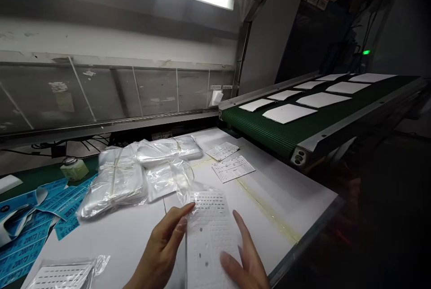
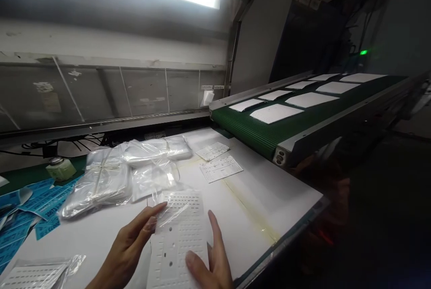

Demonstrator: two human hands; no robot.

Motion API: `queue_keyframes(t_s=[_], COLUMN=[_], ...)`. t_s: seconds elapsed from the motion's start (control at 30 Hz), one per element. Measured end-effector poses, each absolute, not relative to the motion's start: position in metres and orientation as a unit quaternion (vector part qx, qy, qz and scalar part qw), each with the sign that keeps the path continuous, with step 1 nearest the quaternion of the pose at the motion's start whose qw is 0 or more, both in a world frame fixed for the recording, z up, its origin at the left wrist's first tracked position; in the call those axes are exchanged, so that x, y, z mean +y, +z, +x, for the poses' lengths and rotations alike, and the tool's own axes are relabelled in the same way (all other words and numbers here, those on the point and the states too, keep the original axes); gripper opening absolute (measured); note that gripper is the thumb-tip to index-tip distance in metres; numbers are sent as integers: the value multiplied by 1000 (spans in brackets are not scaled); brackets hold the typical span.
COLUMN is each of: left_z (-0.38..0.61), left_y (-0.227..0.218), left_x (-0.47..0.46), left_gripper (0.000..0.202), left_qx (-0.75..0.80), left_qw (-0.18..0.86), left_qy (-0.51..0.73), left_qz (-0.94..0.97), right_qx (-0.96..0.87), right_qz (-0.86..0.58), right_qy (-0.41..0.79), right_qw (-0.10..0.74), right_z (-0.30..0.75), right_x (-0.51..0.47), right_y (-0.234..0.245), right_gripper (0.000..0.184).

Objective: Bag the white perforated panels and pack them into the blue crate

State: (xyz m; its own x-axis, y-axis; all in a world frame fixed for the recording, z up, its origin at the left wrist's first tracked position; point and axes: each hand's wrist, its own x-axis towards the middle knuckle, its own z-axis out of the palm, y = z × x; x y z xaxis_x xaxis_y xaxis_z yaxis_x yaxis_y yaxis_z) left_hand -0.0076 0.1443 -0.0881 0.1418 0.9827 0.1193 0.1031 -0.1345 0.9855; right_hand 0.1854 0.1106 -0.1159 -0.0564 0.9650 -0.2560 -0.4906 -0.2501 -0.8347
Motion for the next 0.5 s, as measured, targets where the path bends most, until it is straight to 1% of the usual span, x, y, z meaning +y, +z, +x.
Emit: queue_keyframes(t_s=[0.03, 0.07, 0.1, 0.13, 0.2, 0.27, 0.33, 0.37, 0.4, 0.47, 0.5], left_z=[-7, -8, -8, -9, -11, -11, -8, -5, -2, 5, 8], left_y=[-89, -89, -88, -86, -82, -80, -80, -80, -81, -82, -82], left_x=[142, 142, 144, 146, 155, 165, 172, 174, 176, 177, 177], left_gripper=[35, 35, 34, 30, 21, 22, 27, 30, 40, 67, 72], left_qx=[438, 408, 379, 359, 362, 392, 400, 394, 388, 382, 383], left_qw=[496, 528, 558, 575, 570, 544, 541, 548, 556, 561, 552], left_qy=[481, 492, 501, 512, 541, 563, 565, 562, 560, 552, 546], left_qz=[576, 559, 543, 527, 502, 483, 478, 478, 477, 485, 501], right_qx=[-315, -349, -380, -410, -462, -501, -521, -524, -525, -527, -528], right_qz=[-430, -436, -439, -437, -432, -426, -428, -432, -435, -439, -442], right_qy=[642, 618, 598, 581, 554, 538, 536, 538, 537, 519, 505], right_qw=[551, 554, 552, 551, 542, 527, 509, 500, 497, 509, 521], right_z=[183, 181, 179, 177, 174, 172, 174, 176, 180, 189, 194], right_x=[113, 117, 122, 128, 140, 150, 155, 156, 156, 156, 157], right_y=[-110, -105, -101, -99, -100, -104, -108, -108, -107, -100, -94], right_gripper=[97, 101, 100, 97, 84, 68, 55, 54, 57, 70, 75])
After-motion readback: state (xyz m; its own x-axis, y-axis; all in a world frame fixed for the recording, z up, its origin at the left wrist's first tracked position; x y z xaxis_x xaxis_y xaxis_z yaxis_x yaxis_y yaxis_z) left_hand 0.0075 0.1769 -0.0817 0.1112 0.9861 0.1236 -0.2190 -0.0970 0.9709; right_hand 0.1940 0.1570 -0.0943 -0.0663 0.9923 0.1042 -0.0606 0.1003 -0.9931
